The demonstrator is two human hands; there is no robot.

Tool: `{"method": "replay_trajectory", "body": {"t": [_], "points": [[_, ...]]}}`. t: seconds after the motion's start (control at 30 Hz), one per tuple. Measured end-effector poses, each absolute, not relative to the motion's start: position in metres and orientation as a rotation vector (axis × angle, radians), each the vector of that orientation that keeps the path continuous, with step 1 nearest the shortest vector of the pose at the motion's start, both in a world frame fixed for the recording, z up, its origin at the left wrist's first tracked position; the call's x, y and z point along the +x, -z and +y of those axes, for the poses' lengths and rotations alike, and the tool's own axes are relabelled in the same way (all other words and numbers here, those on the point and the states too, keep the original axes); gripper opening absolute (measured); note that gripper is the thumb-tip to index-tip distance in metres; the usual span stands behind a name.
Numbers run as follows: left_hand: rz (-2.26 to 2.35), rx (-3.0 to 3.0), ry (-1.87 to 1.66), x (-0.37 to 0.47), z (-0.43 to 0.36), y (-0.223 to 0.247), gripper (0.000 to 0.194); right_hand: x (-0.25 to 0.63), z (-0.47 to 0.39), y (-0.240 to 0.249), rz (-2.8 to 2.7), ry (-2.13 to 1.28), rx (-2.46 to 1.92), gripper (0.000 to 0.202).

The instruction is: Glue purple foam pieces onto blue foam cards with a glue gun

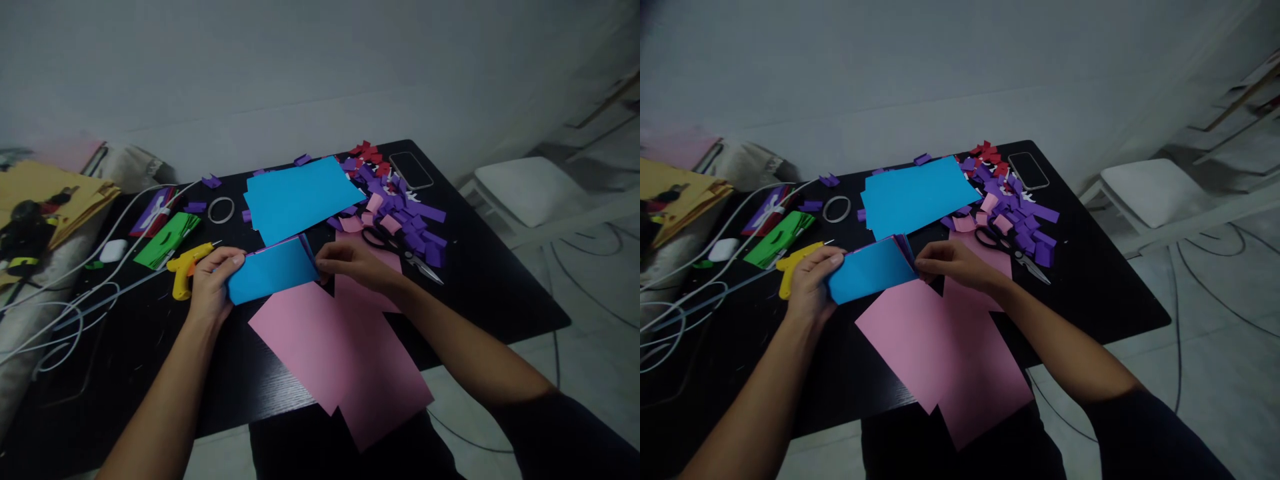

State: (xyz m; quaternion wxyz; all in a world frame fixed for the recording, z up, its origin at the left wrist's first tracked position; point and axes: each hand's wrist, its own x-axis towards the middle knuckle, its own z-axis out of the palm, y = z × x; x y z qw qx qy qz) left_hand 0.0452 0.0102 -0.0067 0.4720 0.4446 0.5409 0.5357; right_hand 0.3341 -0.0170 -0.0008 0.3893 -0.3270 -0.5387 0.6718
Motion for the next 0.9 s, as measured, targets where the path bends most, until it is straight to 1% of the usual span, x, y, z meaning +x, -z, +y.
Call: {"method": "replay_trajectory", "body": {"t": [0.13, 0.3, 0.4, 0.53, 0.63, 0.73, 0.9], "points": [[1.331, 1.083, -1.303, 0.047, 0.010, 0.006, 0.018, 0.337, -0.015, 0.005, -1.353, -1.666, -0.838, 0.027], [1.360, 1.022, -1.344, 0.049, 0.012, 0.003, 0.023, 0.345, -0.004, 0.017, -1.039, -1.711, -0.723, 0.020], [1.367, 0.991, -1.340, 0.051, 0.011, 0.002, 0.024, 0.348, -0.001, 0.014, -0.883, -1.725, -0.685, 0.019], [1.371, 0.971, -1.337, 0.051, 0.010, 0.001, 0.024, 0.349, -0.004, 0.002, -0.819, -1.799, -0.589, 0.019], [1.370, 0.959, -1.333, 0.051, 0.010, 0.001, 0.024, 0.350, -0.005, 0.000, -0.790, -1.843, -0.539, 0.022], [1.364, 0.951, -1.336, 0.052, 0.011, 0.001, 0.023, 0.351, -0.004, 0.005, -0.797, -1.872, -0.591, 0.025], [1.368, 0.939, -1.380, 0.051, 0.012, 0.002, 0.023, 0.346, -0.007, 0.012, -1.109, -1.856, -0.806, 0.022]]}}
